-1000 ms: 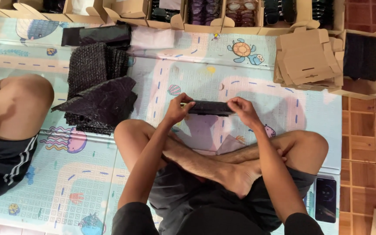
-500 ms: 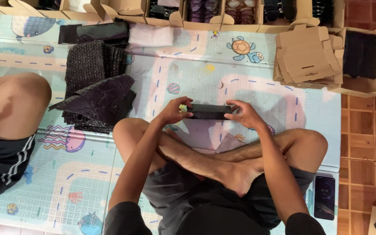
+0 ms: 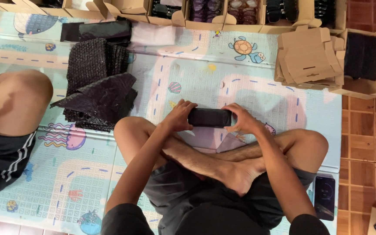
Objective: Assembling a small cardboard box, placing sunglasses inside, and wrapping the box in black bubble wrap.
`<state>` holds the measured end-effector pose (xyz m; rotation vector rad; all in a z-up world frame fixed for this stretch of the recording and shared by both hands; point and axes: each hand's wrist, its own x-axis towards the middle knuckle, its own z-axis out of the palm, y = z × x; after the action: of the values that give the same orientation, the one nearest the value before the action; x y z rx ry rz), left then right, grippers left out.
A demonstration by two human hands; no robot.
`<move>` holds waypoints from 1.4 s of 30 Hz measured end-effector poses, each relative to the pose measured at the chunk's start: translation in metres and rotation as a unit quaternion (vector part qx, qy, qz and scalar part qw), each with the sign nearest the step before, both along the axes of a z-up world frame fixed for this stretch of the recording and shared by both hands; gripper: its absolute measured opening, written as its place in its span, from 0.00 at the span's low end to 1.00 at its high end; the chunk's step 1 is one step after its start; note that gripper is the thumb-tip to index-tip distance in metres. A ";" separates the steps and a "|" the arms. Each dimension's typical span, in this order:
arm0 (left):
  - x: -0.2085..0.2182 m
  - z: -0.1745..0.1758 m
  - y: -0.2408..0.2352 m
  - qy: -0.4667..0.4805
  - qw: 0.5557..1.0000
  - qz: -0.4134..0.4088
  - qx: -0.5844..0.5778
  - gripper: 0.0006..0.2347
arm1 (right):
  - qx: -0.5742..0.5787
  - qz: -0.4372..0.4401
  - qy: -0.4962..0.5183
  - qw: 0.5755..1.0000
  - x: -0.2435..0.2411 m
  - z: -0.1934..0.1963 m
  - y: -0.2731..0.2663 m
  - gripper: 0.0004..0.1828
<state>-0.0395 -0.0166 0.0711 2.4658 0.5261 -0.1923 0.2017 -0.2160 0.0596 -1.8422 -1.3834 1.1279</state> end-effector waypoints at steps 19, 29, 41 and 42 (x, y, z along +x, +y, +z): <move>0.006 0.017 -0.006 0.064 0.995 0.039 0.069 0.35 | -0.014 0.004 -0.169 0.986 0.002 0.001 0.008 0.44; 0.021 0.002 0.020 0.023 0.996 0.088 0.004 0.35 | -0.026 -0.044 -0.148 0.988 0.016 0.009 0.023 0.43; 0.019 -0.023 0.032 0.033 0.988 0.134 -0.068 0.38 | -0.012 -0.065 -0.152 0.986 0.019 -0.019 0.019 0.46; 0.017 -0.027 0.033 0.024 0.987 0.137 -0.081 0.38 | -0.010 -0.059 -0.153 0.986 0.019 -0.018 0.018 0.45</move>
<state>-0.0225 0.0161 0.0443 2.2093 0.8291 -0.1748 0.2204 -0.1976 0.0411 -2.1502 -1.4070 0.8255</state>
